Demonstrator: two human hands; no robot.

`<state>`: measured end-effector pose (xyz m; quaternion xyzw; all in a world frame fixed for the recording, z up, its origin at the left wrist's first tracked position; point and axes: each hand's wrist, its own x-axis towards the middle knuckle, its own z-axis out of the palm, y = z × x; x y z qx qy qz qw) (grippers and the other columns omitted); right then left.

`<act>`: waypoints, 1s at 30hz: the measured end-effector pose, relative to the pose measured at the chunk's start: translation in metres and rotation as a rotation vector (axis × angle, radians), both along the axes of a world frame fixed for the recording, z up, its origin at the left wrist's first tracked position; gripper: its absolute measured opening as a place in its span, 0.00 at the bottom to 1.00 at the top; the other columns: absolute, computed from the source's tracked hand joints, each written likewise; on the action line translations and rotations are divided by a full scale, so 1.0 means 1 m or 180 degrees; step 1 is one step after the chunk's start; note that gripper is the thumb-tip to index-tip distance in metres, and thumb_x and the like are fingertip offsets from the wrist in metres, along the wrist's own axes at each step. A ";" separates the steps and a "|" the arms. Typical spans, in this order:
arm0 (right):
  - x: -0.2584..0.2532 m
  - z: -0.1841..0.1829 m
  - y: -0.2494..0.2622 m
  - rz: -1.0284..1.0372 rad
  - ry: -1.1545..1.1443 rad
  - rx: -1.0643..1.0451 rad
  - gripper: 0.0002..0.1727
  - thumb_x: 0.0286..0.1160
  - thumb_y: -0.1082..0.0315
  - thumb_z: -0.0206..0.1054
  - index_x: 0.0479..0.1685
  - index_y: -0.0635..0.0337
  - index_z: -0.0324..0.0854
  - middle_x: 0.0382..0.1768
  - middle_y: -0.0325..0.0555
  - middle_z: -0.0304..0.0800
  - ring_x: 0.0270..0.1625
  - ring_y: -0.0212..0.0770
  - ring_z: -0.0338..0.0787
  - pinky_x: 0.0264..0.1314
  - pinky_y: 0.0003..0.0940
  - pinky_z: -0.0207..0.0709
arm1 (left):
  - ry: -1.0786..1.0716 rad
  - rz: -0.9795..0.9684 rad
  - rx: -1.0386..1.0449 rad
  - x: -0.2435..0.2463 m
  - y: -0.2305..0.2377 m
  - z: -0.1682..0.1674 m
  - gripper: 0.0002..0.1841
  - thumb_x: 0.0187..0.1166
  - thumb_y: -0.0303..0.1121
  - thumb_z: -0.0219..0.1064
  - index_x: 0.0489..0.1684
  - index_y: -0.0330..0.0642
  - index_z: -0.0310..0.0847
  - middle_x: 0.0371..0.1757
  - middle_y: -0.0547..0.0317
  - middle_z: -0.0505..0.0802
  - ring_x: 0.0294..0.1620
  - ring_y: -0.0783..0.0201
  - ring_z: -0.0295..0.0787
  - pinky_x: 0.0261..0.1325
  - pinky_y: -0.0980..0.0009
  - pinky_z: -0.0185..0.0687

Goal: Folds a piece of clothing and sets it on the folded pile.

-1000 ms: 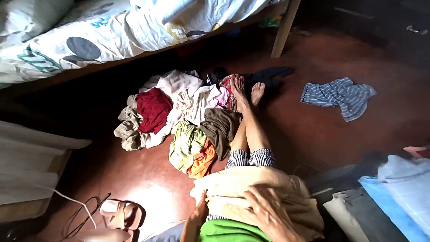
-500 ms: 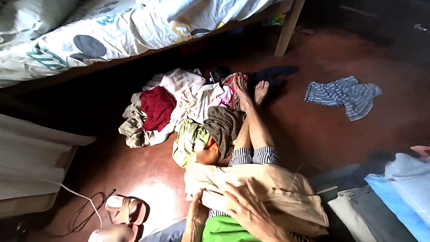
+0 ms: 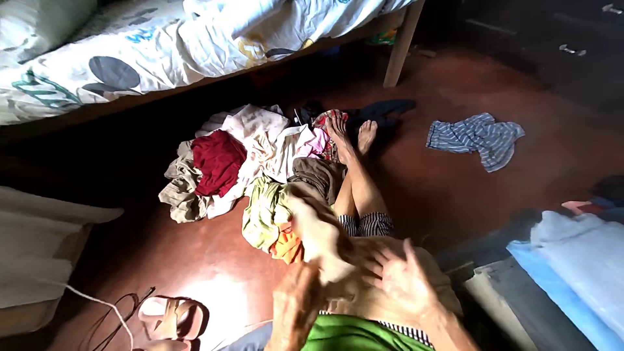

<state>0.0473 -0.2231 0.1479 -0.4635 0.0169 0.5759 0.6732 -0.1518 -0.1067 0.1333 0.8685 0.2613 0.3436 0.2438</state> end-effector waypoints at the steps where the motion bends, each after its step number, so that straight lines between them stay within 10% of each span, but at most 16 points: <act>1: 0.007 0.000 -0.004 -0.0316 0.0254 0.0178 0.45 0.86 0.35 0.16 0.91 0.57 0.50 0.85 0.54 0.65 0.82 0.50 0.73 0.76 0.53 0.72 | 0.0330 -0.0164 0.0163 0.006 -0.009 0.001 0.13 0.73 0.34 0.67 0.51 0.42 0.91 0.38 0.53 0.94 0.35 0.58 0.93 0.34 0.59 0.90; 6: 0.008 0.012 -0.014 -0.0774 0.0286 0.0208 0.40 0.90 0.40 0.19 0.85 0.55 0.58 0.67 0.47 0.82 0.63 0.33 0.86 0.62 0.31 0.81 | 0.1067 -0.0687 0.0277 0.010 -0.033 -0.042 0.07 0.76 0.32 0.67 0.42 0.47 0.92 0.38 0.55 0.93 0.39 0.54 0.93 0.38 0.58 0.89; 9: 0.001 0.039 0.003 -0.0293 -0.0455 -0.0072 0.18 0.92 0.72 0.43 0.74 0.65 0.66 0.56 0.46 0.83 0.53 0.25 0.86 0.56 0.19 0.79 | 0.1125 -0.0596 0.0238 -0.001 -0.031 -0.051 0.08 0.75 0.31 0.65 0.40 0.47 0.93 0.39 0.55 0.94 0.41 0.54 0.94 0.39 0.59 0.90; 12: -0.010 0.045 0.011 0.0175 -0.1079 -0.0514 0.24 0.81 0.83 0.55 0.76 0.73 0.67 0.63 0.58 0.81 0.57 0.32 0.84 0.62 0.23 0.77 | 0.1167 -0.0448 0.0009 -0.015 -0.024 -0.045 0.08 0.72 0.29 0.67 0.39 0.47 0.94 0.41 0.55 0.94 0.42 0.53 0.93 0.41 0.55 0.89; 17: -0.006 -0.047 -0.015 0.0411 -0.2119 -0.0489 0.31 0.83 0.68 0.59 0.85 0.68 0.61 0.74 0.57 0.80 0.72 0.36 0.83 0.76 0.33 0.77 | 0.0493 -0.0657 -0.1600 -0.031 -0.004 -0.040 0.13 0.79 0.39 0.68 0.47 0.39 0.92 0.46 0.57 0.96 0.48 0.66 0.93 0.54 0.63 0.90; 23: -0.002 0.007 -0.015 0.0828 -0.5365 -0.1369 0.29 0.78 0.66 0.65 0.78 0.70 0.74 0.73 0.64 0.83 0.69 0.61 0.87 0.72 0.58 0.77 | 0.0790 0.0592 -0.2558 -0.008 0.033 -0.070 0.28 0.91 0.48 0.48 0.67 0.31 0.80 0.56 0.42 0.91 0.56 0.52 0.90 0.60 0.51 0.84; 26: -0.019 0.044 0.013 0.1075 -0.5040 -0.1204 0.30 0.80 0.62 0.66 0.79 0.68 0.74 0.81 0.63 0.73 0.83 0.60 0.74 0.88 0.58 0.56 | 0.0812 0.0452 -0.3197 0.001 0.036 -0.081 0.30 0.88 0.53 0.52 0.68 0.32 0.80 0.58 0.42 0.90 0.58 0.54 0.88 0.65 0.51 0.81; 30: -0.032 0.032 0.041 0.1797 -0.4865 -0.1084 0.38 0.78 0.58 0.68 0.85 0.71 0.63 0.83 0.69 0.68 0.85 0.62 0.71 0.87 0.60 0.54 | 0.0282 0.0403 -0.3394 0.007 0.028 -0.089 0.18 0.79 0.42 0.70 0.52 0.35 0.87 0.37 0.54 0.94 0.36 0.64 0.93 0.46 0.62 0.91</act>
